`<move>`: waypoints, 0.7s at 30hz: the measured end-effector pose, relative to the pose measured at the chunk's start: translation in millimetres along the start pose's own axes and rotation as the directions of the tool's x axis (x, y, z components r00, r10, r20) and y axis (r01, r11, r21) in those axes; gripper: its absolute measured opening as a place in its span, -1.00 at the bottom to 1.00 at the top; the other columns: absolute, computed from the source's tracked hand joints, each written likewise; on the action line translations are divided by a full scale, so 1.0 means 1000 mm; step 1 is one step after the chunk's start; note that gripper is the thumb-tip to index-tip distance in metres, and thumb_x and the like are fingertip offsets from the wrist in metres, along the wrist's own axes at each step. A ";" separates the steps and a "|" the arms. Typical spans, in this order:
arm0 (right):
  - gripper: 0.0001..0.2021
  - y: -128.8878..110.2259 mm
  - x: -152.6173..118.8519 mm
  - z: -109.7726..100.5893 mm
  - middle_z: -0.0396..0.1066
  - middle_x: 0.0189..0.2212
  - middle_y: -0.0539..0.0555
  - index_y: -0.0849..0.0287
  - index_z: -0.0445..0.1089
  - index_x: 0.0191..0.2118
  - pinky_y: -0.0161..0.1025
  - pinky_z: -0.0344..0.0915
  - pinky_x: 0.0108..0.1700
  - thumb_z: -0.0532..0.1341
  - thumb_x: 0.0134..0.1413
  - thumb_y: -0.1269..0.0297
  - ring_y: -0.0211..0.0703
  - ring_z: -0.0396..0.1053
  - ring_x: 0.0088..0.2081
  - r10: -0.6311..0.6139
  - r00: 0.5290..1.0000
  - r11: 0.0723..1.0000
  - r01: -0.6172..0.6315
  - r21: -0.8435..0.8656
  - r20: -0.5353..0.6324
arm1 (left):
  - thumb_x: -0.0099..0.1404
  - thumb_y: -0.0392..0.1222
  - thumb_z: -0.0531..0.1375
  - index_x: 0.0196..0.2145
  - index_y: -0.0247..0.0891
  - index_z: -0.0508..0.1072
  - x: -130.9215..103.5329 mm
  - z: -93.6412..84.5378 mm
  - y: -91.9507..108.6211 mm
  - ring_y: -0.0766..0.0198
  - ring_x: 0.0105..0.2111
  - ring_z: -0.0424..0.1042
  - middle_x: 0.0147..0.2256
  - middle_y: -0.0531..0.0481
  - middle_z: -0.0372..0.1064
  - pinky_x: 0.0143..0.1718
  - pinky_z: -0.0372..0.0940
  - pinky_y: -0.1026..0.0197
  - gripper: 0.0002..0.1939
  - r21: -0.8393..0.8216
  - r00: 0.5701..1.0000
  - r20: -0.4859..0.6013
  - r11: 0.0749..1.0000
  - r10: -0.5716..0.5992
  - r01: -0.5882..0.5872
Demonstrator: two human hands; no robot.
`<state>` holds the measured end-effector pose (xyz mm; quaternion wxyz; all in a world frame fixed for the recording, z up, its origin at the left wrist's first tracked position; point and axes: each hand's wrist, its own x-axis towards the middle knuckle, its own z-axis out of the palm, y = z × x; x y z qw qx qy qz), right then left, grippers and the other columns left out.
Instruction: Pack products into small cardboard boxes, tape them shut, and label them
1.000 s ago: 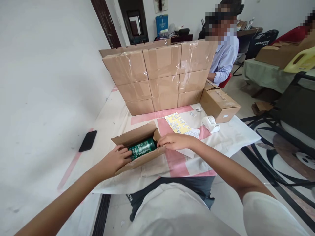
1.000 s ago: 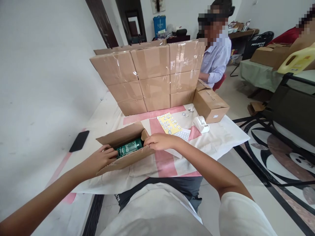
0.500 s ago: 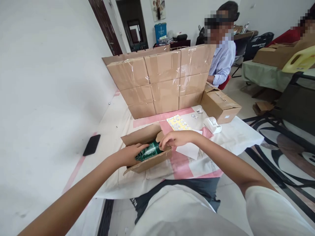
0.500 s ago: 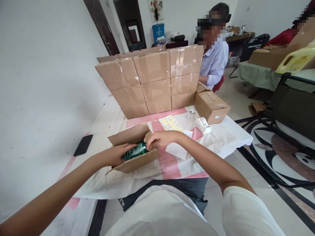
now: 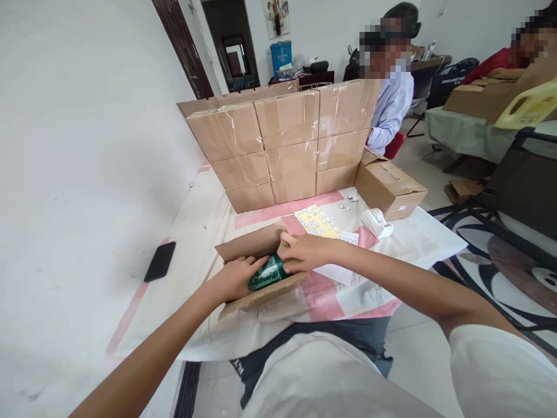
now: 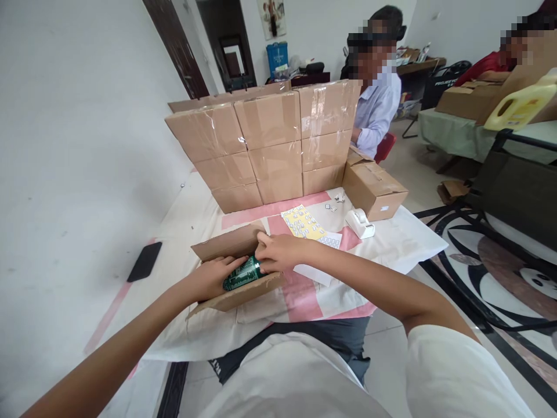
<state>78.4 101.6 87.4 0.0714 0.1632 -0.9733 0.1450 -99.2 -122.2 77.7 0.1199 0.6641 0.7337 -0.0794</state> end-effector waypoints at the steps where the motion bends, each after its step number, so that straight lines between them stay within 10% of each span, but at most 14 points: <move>1: -0.78 -0.001 -0.002 0.000 0.16 -0.15 0.06 0.17 0.49 -0.20 -0.24 0.24 -0.30 0.30 0.30 0.09 -0.31 0.18 -0.44 -0.005 1.000 1.000 0.005 0.025 -0.014 | 0.27 -0.09 0.19 0.44 -0.07 0.08 -0.002 -0.001 -0.001 -0.19 0.01 0.48 0.11 -0.28 0.43 -0.04 0.40 -0.07 -0.19 -0.013 1.000 -0.008 1.000 0.007 -0.007; 16: -0.44 -0.004 -0.032 0.041 0.19 -0.18 0.11 0.12 0.26 -0.16 -0.07 0.30 -0.07 -0.19 0.43 -0.28 -0.05 0.25 -0.17 0.201 0.851 0.920 0.006 0.392 -0.485 | 0.41 0.10 0.14 0.37 0.02 0.22 -0.005 -0.003 0.011 -0.09 0.14 0.47 0.25 -0.13 0.40 0.05 0.38 0.00 -0.38 -0.183 0.985 -0.166 0.980 0.052 -0.082; 21: -0.41 -0.003 -0.038 0.053 0.19 -0.26 0.08 0.10 0.24 -0.18 -0.05 0.30 -0.09 -0.23 0.41 -0.31 -0.04 0.24 -0.23 0.276 0.778 0.896 0.004 0.444 -0.564 | 0.53 0.18 -0.13 0.11 -0.15 0.44 -0.019 -0.022 -0.008 0.05 -0.11 0.52 -0.07 -0.11 0.57 -0.05 0.34 0.03 -0.47 -0.179 0.962 -0.273 0.981 0.021 -0.072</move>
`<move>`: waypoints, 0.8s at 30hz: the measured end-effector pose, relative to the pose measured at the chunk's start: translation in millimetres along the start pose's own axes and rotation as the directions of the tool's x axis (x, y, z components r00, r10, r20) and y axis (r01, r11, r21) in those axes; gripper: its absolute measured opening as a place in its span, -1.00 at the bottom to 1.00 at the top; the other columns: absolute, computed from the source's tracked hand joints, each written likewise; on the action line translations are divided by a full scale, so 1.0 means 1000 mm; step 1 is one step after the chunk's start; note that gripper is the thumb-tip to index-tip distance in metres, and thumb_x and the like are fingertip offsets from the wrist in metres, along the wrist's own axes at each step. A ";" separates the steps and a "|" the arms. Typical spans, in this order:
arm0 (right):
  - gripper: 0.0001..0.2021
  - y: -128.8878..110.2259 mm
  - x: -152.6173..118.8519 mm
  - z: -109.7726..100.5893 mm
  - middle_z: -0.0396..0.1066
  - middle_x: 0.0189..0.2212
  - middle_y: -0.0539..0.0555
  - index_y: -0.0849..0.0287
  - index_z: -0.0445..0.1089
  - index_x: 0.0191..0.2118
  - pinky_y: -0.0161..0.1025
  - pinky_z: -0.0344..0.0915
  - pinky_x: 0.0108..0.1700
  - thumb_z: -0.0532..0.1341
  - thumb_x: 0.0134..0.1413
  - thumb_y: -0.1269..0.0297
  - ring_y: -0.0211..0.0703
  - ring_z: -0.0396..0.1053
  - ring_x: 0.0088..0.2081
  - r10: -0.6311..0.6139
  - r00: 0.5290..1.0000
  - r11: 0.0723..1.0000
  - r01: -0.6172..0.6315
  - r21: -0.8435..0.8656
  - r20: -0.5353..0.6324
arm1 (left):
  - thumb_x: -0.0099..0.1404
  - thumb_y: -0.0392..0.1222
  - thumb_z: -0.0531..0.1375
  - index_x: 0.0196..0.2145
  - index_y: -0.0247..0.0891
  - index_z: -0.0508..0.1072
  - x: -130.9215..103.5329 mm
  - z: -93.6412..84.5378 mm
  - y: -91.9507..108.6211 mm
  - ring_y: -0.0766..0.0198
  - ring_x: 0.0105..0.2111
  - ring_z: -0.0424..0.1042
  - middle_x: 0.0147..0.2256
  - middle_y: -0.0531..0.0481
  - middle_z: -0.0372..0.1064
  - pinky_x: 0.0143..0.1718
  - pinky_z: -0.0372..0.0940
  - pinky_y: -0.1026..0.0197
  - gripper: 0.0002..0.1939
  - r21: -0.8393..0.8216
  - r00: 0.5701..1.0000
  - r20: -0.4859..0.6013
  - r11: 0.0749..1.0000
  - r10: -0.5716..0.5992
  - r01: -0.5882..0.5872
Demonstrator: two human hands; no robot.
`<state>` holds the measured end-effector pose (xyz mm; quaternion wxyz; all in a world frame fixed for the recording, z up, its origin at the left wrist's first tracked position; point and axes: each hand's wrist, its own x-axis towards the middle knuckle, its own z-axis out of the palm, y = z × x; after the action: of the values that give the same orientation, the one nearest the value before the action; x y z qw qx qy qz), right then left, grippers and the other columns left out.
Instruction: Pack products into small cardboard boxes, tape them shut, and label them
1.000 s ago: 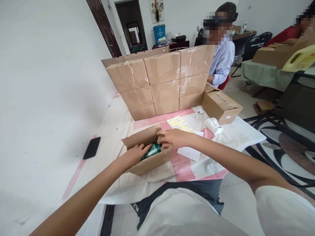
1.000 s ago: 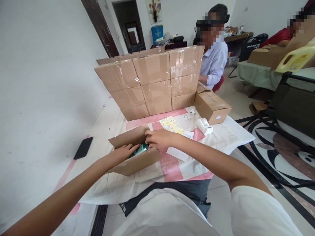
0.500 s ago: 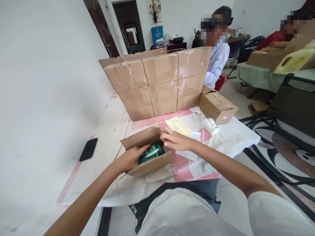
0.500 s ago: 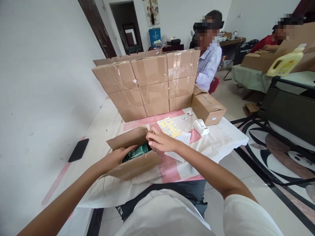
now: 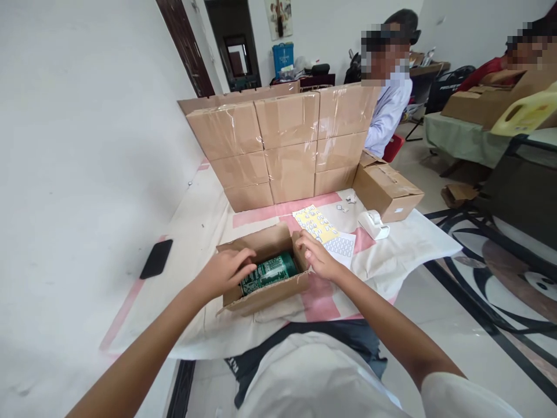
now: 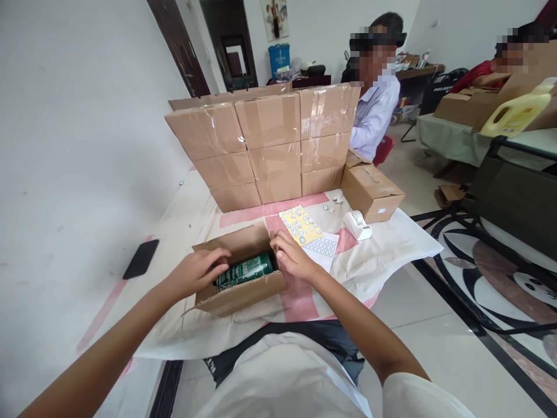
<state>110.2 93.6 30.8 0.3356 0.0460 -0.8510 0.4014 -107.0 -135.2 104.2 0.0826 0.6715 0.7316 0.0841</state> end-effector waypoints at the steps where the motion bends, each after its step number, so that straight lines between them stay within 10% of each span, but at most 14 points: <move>1: -0.41 0.002 -0.004 0.002 0.21 -0.27 0.08 0.10 0.23 -0.17 -0.05 0.31 -0.09 -0.23 0.41 -0.32 -0.04 0.25 -0.23 0.021 0.999 1.000 -0.021 0.019 -0.028 | 0.55 0.16 -0.17 -0.05 -0.15 0.51 -0.004 -0.007 -0.005 0.09 -0.18 0.50 -0.19 -0.09 0.56 -0.03 0.31 0.02 -0.46 0.005 1.000 0.002 1.000 0.011 -0.011; 12: -0.38 0.014 -0.027 0.011 0.34 -0.19 0.15 0.09 0.26 -0.11 0.00 0.32 0.04 -0.25 0.40 -0.33 0.04 0.35 -0.12 0.171 0.972 0.982 -0.155 0.105 -0.163 | 0.54 0.06 -0.01 -0.43 -0.12 0.47 -0.021 -0.014 -0.006 0.12 -0.24 0.33 -0.39 -0.01 0.52 -0.08 0.16 0.01 -0.54 0.029 0.919 0.272 0.953 0.284 -0.303; 19: -0.43 -0.003 -0.016 0.006 0.31 -0.14 0.17 0.11 0.34 -0.11 0.04 0.31 0.10 -0.17 0.43 -0.26 0.06 0.35 -0.03 0.118 0.984 0.991 -0.109 0.074 -0.130 | 0.52 0.06 -0.09 -0.27 -0.15 0.54 -0.033 0.025 -0.037 0.11 -0.24 0.40 -0.32 -0.10 0.52 -0.20 0.26 0.05 -0.54 0.119 0.858 -0.271 0.900 0.436 -0.419; 24: -0.50 -0.007 -0.010 0.016 0.33 0.20 0.22 0.02 0.41 0.18 0.09 0.14 0.31 -0.02 0.45 -0.17 0.11 0.23 0.26 0.029 0.995 0.992 -0.018 0.123 -0.091 | 0.53 0.08 -0.12 -0.03 -0.22 0.54 -0.049 0.078 -0.049 0.08 -0.19 0.48 -0.18 -0.21 0.54 -0.15 0.35 0.03 -0.48 0.055 0.672 -0.707 0.965 0.219 -0.256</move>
<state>111.8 75.1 22.3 0.3666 0.0377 -0.8089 0.4581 -132.0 -187.6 17.3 -0.1995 0.6746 0.6110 0.3630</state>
